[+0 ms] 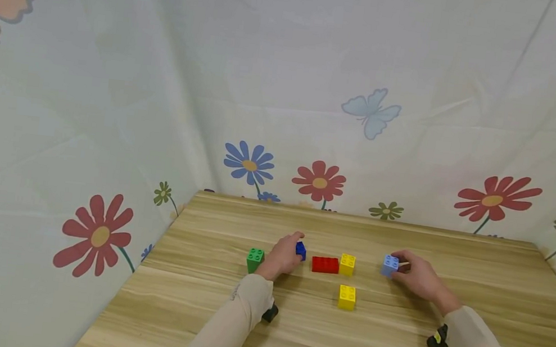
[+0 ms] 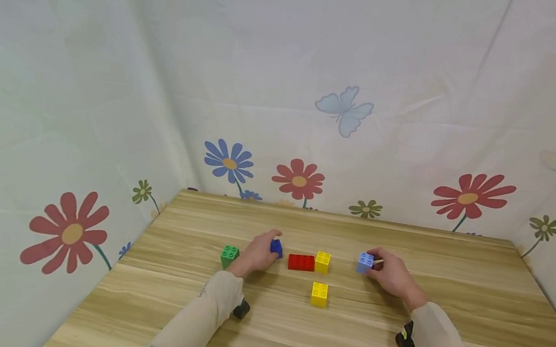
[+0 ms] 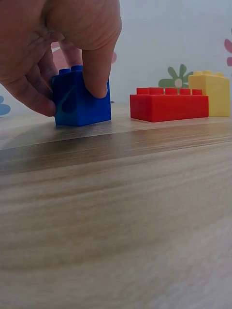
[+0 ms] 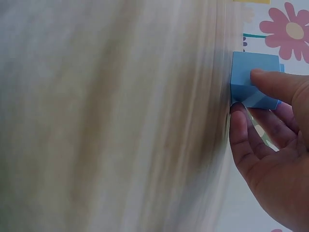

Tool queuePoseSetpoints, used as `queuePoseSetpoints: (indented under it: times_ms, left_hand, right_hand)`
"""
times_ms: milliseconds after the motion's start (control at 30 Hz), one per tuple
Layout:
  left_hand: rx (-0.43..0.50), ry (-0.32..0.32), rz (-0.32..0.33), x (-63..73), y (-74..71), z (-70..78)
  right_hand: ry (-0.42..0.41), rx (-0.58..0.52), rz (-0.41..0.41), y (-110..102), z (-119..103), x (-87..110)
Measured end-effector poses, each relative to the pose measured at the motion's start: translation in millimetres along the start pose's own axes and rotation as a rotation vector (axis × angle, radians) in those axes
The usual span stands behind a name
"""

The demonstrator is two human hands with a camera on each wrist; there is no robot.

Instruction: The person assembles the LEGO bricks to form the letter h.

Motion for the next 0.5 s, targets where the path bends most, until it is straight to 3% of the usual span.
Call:
queuePoseSetpoints:
  times_ms: [500]
  left_hand:
    - [0.011, -0.017, 0.033, 0.0, 0.7, 2.0]
  right_hand:
    - [0.039, 0.003, -0.021, 5.4, -1.5, -4.8]
Point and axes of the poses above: each hand's wrist, its own x-axis away from the middle knuckle, its own y-axis out of the palm, z = x × y, the point moved 1 cm from there along -x, towards the middle knuckle, and after that the axes turned 15 degrees about -z, right-handed, at the moved point
